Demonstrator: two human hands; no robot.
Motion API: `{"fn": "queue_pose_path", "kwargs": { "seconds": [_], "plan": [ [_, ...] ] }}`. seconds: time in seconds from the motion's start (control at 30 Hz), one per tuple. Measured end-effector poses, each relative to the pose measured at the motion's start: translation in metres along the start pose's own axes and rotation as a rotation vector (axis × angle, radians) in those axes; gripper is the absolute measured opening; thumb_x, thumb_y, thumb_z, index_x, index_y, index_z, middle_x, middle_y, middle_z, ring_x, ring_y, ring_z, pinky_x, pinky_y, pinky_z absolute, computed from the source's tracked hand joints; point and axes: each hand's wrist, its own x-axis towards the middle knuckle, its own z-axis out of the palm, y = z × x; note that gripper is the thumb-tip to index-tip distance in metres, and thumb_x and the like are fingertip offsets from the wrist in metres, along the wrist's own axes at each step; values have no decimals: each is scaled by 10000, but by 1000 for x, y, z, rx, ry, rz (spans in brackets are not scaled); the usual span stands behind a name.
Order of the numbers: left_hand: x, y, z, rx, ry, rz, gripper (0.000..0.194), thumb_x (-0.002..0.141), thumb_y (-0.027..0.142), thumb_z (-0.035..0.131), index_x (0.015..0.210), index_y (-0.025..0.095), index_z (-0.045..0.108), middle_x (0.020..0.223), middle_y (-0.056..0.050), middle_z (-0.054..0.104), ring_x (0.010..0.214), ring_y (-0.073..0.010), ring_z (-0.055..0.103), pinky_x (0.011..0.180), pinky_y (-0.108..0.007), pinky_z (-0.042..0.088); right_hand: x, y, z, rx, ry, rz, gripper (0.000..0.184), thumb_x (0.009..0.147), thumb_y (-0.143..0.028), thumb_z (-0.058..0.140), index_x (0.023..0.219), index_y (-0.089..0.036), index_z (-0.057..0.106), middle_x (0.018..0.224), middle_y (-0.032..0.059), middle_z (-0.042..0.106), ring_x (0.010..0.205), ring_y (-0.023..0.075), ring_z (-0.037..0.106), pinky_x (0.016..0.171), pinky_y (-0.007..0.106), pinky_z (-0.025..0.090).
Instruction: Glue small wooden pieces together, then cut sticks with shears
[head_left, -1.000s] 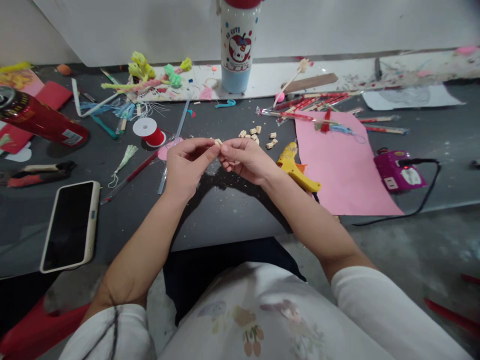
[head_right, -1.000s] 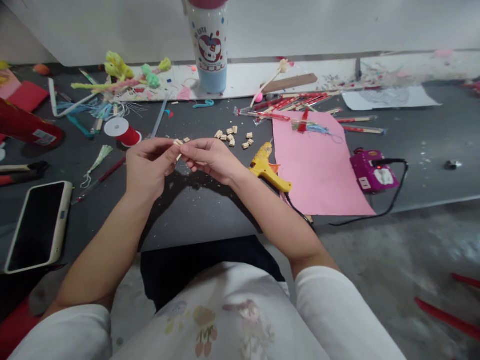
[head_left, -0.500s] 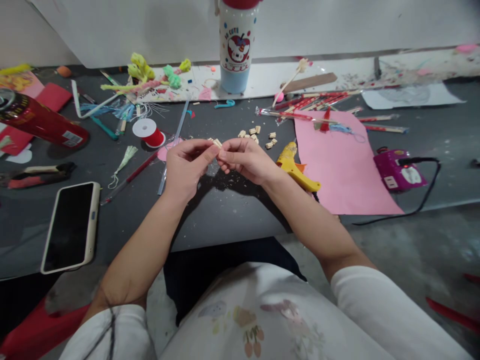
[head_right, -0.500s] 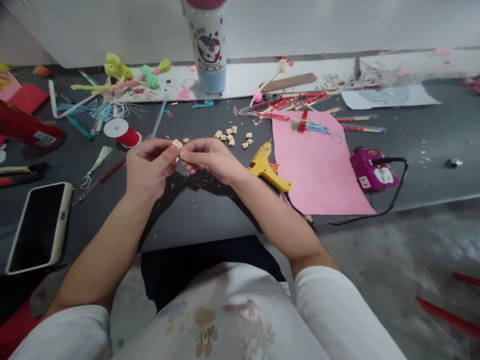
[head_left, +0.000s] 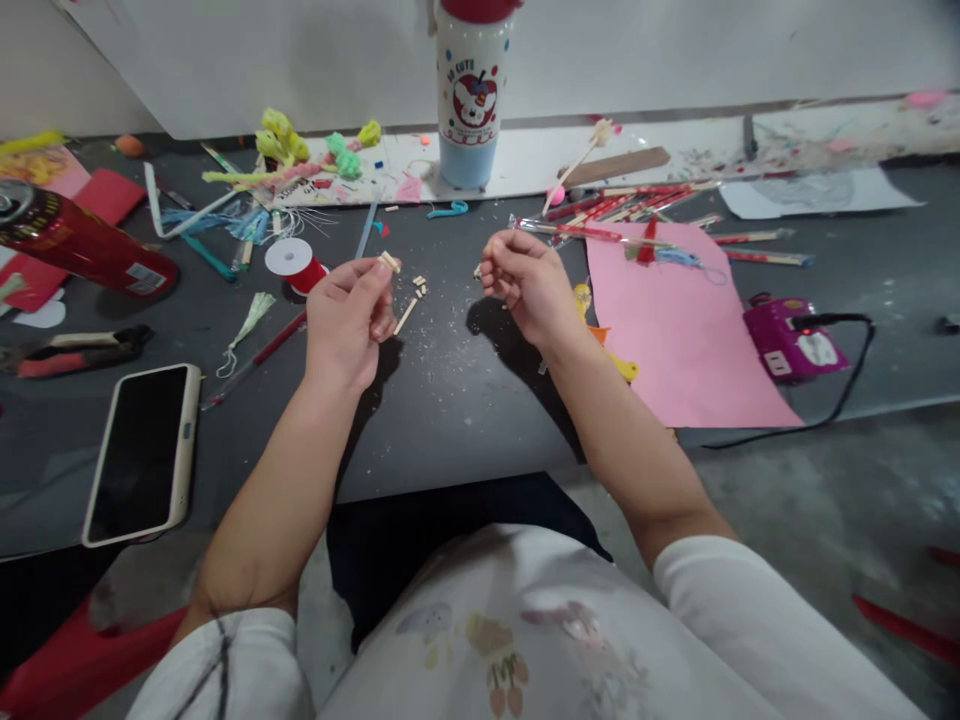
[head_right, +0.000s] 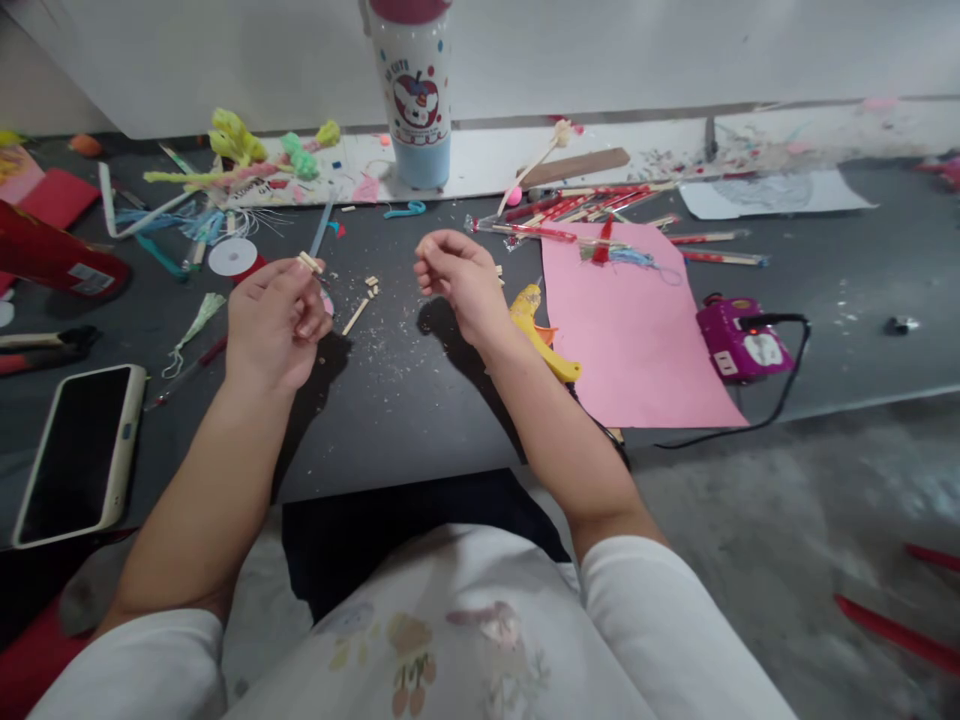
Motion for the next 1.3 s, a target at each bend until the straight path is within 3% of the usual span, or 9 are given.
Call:
{"fn": "queue_pose_path", "kwargs": {
  "seconds": [0.1,0.23,0.33,0.43,0.53,0.67,0.9,1.1,1.3],
  "plan": [
    [-1,3,0,27,-5,-54,250,692,428,810,766,220,694,528,60,471,369,-26,269,386,-249,155,8,5,-14,-211,96,-221,320,947,-526,525,830,-229,520,712,-33,549,606,80,543,583,219,456],
    [-3,5,2,20,-18,-74,257,670,431,812,758,219,696,544,56,470,366,-22,281,390,-245,152,7,5,-28,-662,230,-497,358,1010,-525,360,888,-232,526,756,-5,553,703,132,562,687,287,462],
    [-3,5,2,20,-30,-79,236,682,413,801,760,217,695,558,54,472,363,-21,293,393,-244,146,1,0,-27,-886,234,-508,320,1020,-467,380,869,-229,533,763,17,583,729,163,561,725,319,445],
    [-2,4,1,47,-50,-77,248,701,423,802,781,222,679,556,56,471,367,-22,289,394,-245,158,-4,-4,-18,-1014,133,-457,301,999,-385,455,756,-215,508,696,19,567,679,163,528,697,318,402],
    [-2,2,1,44,-66,-72,235,697,403,800,767,214,679,546,62,460,357,-21,292,387,-229,173,-9,-5,-6,-1029,-36,-455,313,967,-336,517,686,-199,506,649,8,559,636,142,500,654,301,362],
    [-5,1,4,34,-95,-98,178,687,330,768,752,178,704,539,59,471,342,-23,311,374,-207,181,-16,-1,7,-880,-211,-634,227,935,-340,597,770,-184,605,720,5,633,659,120,532,648,273,387],
    [-9,6,6,-4,-216,-329,113,740,259,692,757,148,678,534,64,441,367,-6,294,377,-172,192,-20,6,11,-815,-193,-964,205,986,-327,528,915,-185,657,874,44,680,847,140,620,770,293,475],
    [-10,7,6,-17,-265,-387,193,743,246,697,635,155,565,524,69,434,373,1,292,371,-150,219,-16,13,8,-879,-151,-1047,184,989,-278,528,1045,-198,683,911,38,662,871,134,624,777,297,497],
    [-11,7,6,31,-220,-357,174,711,246,760,660,150,625,523,48,517,348,2,301,363,-162,215,-16,14,6,-886,-155,-1029,186,980,-298,539,1042,-242,705,908,37,644,861,145,605,773,313,482]
  ]
}}
